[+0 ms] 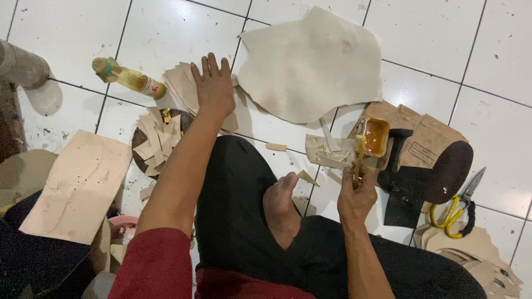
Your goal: The person sits on the floor and applies glue to small, cut leather pieces using a yellow brush. They repeatedly dip the brush into a container of glue, apply it to the edges of the leather pieces, and place them onto a larger sheet of material.
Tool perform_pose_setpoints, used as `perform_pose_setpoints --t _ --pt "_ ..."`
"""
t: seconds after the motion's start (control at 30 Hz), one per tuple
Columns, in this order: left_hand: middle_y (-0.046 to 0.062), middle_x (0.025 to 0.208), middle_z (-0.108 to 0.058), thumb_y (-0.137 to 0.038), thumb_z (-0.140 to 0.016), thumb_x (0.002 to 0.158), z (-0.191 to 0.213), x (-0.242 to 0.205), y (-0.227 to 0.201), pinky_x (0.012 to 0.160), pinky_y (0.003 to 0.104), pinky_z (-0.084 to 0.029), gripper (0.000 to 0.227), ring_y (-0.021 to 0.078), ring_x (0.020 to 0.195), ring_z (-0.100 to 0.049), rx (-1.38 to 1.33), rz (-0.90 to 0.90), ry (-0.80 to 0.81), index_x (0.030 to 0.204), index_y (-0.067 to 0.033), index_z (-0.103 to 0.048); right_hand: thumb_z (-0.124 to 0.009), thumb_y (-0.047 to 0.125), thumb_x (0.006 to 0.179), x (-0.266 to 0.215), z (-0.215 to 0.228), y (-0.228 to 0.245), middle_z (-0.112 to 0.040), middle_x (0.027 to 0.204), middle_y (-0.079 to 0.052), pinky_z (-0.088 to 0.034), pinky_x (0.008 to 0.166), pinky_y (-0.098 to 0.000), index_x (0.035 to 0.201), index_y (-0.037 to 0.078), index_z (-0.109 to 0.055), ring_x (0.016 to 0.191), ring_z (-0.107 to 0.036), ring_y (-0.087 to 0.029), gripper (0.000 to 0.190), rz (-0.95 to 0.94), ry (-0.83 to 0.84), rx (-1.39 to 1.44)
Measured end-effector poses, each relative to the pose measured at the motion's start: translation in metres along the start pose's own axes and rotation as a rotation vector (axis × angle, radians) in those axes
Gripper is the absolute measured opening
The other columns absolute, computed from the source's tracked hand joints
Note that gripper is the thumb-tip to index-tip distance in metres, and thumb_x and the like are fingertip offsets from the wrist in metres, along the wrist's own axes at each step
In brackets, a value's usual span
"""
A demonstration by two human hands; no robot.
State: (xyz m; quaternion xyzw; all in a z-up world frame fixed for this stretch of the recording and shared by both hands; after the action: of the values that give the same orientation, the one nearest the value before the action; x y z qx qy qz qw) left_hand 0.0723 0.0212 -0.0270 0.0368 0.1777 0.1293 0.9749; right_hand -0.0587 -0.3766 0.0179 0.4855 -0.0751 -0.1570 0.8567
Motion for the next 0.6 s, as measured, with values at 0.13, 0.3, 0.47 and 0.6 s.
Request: perform_pose_setpoints --t 0.13,0.3,0.47,0.6 --pt "0.023 0.150 -0.012 -0.025 -0.040 0.083 0.029 -0.026 -0.039 0.107 0.061 0.004 0.064 0.0405 0.138 -0.009 0.011 -0.045 -0.156 0.143 -0.0106 -0.025 -0.060 0.019 0.090 0.002 0.003 0.001 -0.062 0.087 -0.006 -0.045 0.072 -0.0281 0.103 0.007 -0.061 0.077 -0.057 -0.014 0.018 0.025 -0.028 -0.079" --pt "0.020 0.143 -0.031 -0.010 -0.068 0.076 -0.002 -0.062 -0.122 0.105 0.055 -0.030 0.060 0.0367 0.133 -0.030 -0.165 -0.491 0.024 0.132 -0.0046 -0.044 -0.059 0.019 0.094 0.003 0.000 -0.003 -0.062 0.087 -0.012 -0.047 0.062 -0.0374 0.107 0.010 -0.060 0.071 -0.059 -0.020 0.016 -0.025 0.040 0.008" --pt "0.026 0.145 -0.025 -0.016 -0.066 0.078 -0.012 -0.082 -0.139 0.103 0.057 -0.031 0.067 0.0432 0.134 -0.027 -0.264 -0.466 0.208 0.135 0.0013 -0.036 -0.061 0.014 0.091 0.006 -0.003 0.008 -0.060 0.086 -0.013 -0.045 0.065 -0.0344 0.109 0.005 -0.060 0.071 -0.056 -0.017 0.020 -0.038 0.040 0.060" --pt "0.020 0.140 -0.037 -0.022 -0.057 0.083 -0.068 -0.078 -0.150 0.101 0.053 -0.036 0.051 0.0369 0.130 -0.038 -0.420 -0.516 0.261 0.130 -0.0042 -0.046 -0.058 0.010 0.090 0.004 -0.005 0.011 -0.059 0.086 -0.011 -0.044 0.066 -0.0304 0.108 0.003 -0.060 0.073 -0.053 -0.015 0.020 -0.052 0.090 0.095"
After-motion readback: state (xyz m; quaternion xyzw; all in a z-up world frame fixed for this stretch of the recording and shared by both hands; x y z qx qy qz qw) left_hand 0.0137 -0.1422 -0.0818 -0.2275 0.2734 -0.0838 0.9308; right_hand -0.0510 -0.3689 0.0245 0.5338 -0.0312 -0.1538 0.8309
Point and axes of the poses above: each hand's wrist, its own x-axis towards the middle knuckle, its own z-axis out of the back of the hand, y = z × x, the point moved 8 cm from there along x, towards the middle knuckle
